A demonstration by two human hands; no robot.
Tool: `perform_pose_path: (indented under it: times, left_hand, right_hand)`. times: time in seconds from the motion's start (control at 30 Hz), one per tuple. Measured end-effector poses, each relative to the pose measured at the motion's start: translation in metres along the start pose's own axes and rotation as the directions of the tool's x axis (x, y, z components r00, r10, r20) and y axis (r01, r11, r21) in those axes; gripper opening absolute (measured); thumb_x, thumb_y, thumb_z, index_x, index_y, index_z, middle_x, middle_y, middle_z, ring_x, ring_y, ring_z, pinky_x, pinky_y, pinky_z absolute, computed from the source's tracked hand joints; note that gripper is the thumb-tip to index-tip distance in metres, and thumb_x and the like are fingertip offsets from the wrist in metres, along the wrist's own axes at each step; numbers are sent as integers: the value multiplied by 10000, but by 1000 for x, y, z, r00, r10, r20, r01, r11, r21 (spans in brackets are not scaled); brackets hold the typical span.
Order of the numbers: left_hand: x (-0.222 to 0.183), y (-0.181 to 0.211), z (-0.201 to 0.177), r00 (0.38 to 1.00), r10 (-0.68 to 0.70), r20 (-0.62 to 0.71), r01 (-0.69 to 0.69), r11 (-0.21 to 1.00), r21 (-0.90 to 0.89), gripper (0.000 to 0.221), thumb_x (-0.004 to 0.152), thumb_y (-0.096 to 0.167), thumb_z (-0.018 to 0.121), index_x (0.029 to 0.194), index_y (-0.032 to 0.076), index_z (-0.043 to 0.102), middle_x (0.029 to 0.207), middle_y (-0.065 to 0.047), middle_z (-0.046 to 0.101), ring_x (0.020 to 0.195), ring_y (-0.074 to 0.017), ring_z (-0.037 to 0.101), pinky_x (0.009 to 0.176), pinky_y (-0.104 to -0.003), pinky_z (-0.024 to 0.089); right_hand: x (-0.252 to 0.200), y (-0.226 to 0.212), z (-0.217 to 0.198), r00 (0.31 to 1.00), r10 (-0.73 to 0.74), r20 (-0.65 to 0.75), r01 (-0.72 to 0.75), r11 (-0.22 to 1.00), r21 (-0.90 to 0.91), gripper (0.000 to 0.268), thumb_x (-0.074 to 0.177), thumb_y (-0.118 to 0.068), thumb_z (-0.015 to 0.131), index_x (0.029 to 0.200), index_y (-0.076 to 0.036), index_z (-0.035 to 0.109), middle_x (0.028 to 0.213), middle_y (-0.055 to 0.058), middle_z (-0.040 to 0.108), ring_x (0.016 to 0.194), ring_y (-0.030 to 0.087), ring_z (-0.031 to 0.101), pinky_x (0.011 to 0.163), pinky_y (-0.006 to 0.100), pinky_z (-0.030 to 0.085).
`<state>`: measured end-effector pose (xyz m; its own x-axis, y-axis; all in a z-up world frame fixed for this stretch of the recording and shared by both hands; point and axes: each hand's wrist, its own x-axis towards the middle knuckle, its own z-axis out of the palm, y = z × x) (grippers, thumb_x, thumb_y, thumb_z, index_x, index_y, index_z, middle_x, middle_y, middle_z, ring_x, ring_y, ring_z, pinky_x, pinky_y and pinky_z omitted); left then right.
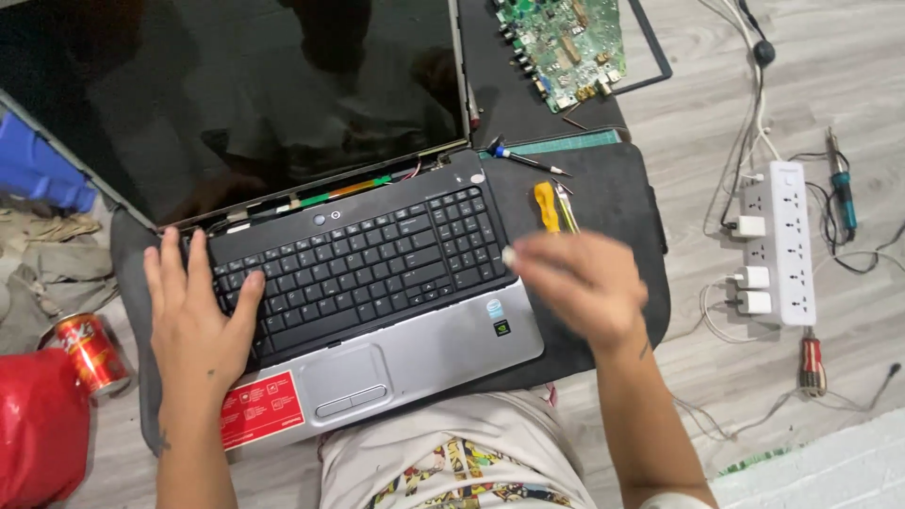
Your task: Securing a laptop keyboard into the laptop frame by aligning it and pressing down on the edges.
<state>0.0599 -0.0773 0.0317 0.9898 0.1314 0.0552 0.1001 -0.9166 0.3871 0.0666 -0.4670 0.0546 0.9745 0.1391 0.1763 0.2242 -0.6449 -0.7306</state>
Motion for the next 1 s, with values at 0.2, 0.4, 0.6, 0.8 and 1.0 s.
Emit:
perform_pose_path:
  times: [0.2, 0.4, 0.6, 0.8, 1.0]
  left_hand:
    - [1, 3, -3, 999, -42, 30, 43, 999, -16, 713, 976, 441, 492, 1544, 34, 352, 1636, -198, 224, 1495, -412, 137, 1129, -573, 221]
    - [0, 5, -5, 997, -64, 50, 65, 997, -33, 720, 976, 460, 475, 1547, 43, 340, 1644, -175, 205, 1503, -392, 116, 1115, -593, 238]
    - [1, 0, -14, 991, -94, 99, 112, 974, -196, 695, 954, 403, 520, 1537, 70, 339, 1658, -151, 156, 1518, -373, 70, 1155, -555, 179]
    - [-7, -67, -8, 998, -63, -29, 18, 644, -765, 520, 1021, 127, 479, 1509, 19, 335, 1580, -177, 352, 1478, -336, 348, 1210, -387, 277]
    - [-32, -103, -12, 925, -346, 158, 321, 486, -813, 404, 1010, 225, 530, 1333, -14, 576, 1153, -158, 676, 870, -197, 656, 707, -284, 585]
  right_hand:
    - [2, -46, -3, 538, -803, -258, 798, 583, -151, 16, 853, 68, 697, 866, 62, 690, 893, 196, 709, 767, 285, 756, 606, 300, 615]
    - [-1, -52, 1, 512, -803, -305, 803, 574, -163, 39, 824, 69, 714, 826, 45, 683, 855, 181, 687, 704, 263, 738, 569, 275, 595]
    - [-36, 47, -13, 682, -612, -400, 709, 687, 159, 324, 1011, -229, 407, 823, -42, 592, 838, 131, 678, 869, 311, 722, 804, 409, 665]
    - [-121, 272, -105, 860, 151, -487, -431, 725, -537, 131, 1272, -225, 732, 1329, -107, 729, 1146, 170, 724, 1004, 371, 678, 778, 461, 486]
    - [-262, 480, -69, 467, 879, -96, -708, 307, -636, 244, 815, -103, 692, 958, -201, 864, 674, 70, 829, 698, 210, 780, 650, 354, 566]
